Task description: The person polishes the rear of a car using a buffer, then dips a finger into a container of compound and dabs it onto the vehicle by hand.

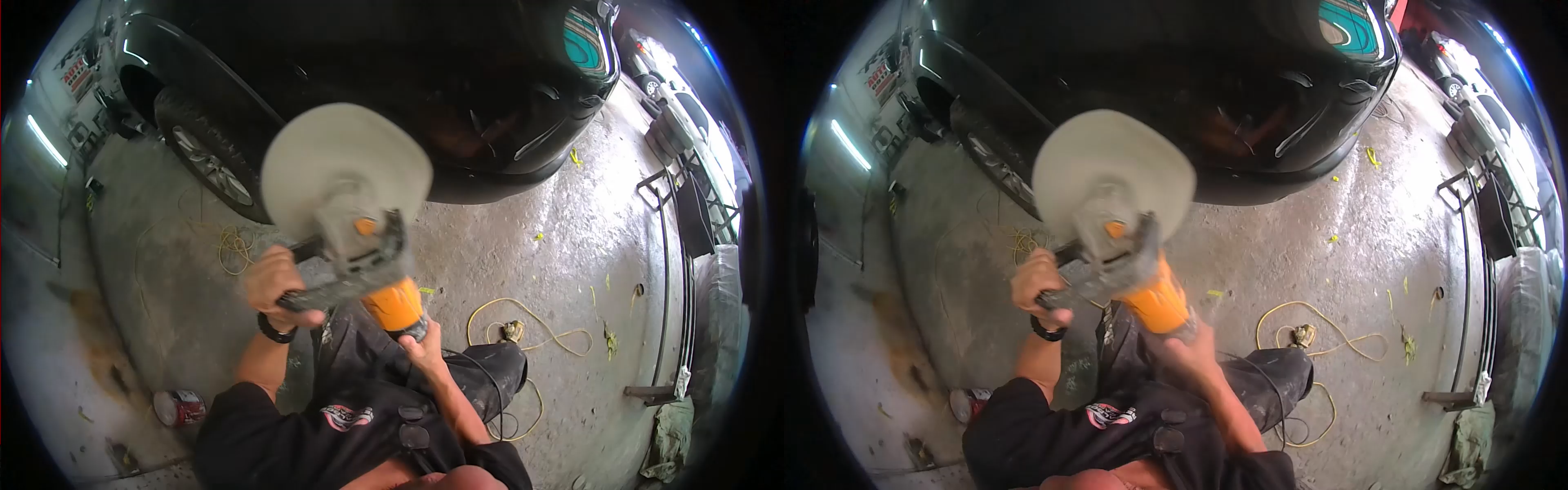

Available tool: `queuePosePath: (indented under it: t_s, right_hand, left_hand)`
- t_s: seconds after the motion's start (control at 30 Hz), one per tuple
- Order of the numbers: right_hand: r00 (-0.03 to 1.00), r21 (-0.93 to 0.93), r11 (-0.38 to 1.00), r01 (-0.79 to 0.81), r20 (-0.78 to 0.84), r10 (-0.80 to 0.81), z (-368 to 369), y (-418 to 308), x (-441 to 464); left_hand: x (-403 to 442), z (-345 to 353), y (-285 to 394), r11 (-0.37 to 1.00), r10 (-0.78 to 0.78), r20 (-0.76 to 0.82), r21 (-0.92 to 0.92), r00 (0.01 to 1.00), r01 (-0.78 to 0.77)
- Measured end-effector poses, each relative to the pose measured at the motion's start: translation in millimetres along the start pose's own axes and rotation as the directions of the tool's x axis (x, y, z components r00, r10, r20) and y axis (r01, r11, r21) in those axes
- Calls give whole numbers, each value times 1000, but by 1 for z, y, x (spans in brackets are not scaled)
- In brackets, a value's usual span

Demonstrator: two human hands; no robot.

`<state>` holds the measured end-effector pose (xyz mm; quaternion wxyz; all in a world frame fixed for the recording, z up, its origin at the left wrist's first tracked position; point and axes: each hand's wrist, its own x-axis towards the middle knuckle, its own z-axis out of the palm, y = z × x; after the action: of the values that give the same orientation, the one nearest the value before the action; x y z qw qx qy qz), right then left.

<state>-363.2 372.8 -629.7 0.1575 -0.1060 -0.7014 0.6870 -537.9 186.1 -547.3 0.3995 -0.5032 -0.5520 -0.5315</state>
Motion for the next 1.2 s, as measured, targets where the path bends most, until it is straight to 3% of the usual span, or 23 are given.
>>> queuePosePath:
  t_s: [0.1,0.17,0.23,0.3,0.4,0.5,0.53,0.57,0.6,0.73,0.87,0.97,1.2]
  right_hand:
    - [994,43,995,94,-67,-91,-34,73,-24]
    - [965,51,982,182,-204,-168,-49,101,-42]
    - [942,58,980,190,-290,-166,-48,88,-47]
    - [961,120,983,141,-253,-108,-54,101,-52]
    - [950,64,980,186,-268,-162,-45,88,-44]
    - [975,50,982,180,-140,-172,-27,91,-24]
    - [995,115,989,91,-57,-85,-17,87,-16]
    - [996,21,996,83,31,-83,-11,81,-4]
    - [982,18,981,191,-3,-191,5,86,10]
    - [979,-88,983,160,138,-147,48,35,57]
    - [972,-261,959,114,229,-53,57,17,81]
    - [972,-181,965,189,173,-158,51,31,75]
    - [961,11,966,260,-104,-257,-4,55,21]
  left_hand:
    - [10,36,15,988,89,115,-132,989,-74]
    - [27,59,25,969,149,181,-222,972,-107]
    - [40,79,31,959,166,161,-258,973,-120]
    - [38,77,31,950,160,152,-292,975,-110]
    - [26,64,18,951,138,176,-299,975,-81]
    - [4,30,0,983,43,49,-180,998,-34]
    - [0,16,-6,990,17,-15,-142,1000,-19]
    - [-4,0,-16,994,-6,-61,-107,998,-1]
    - [-7,-16,-25,997,-27,-107,-73,994,19]
    - [12,-56,-59,998,-8,-373,62,928,34]
    - [19,-79,-77,994,-2,-407,102,913,48]
    - [24,-69,-68,993,36,-374,117,927,9]
    - [49,9,-14,972,156,-87,-165,984,-168]
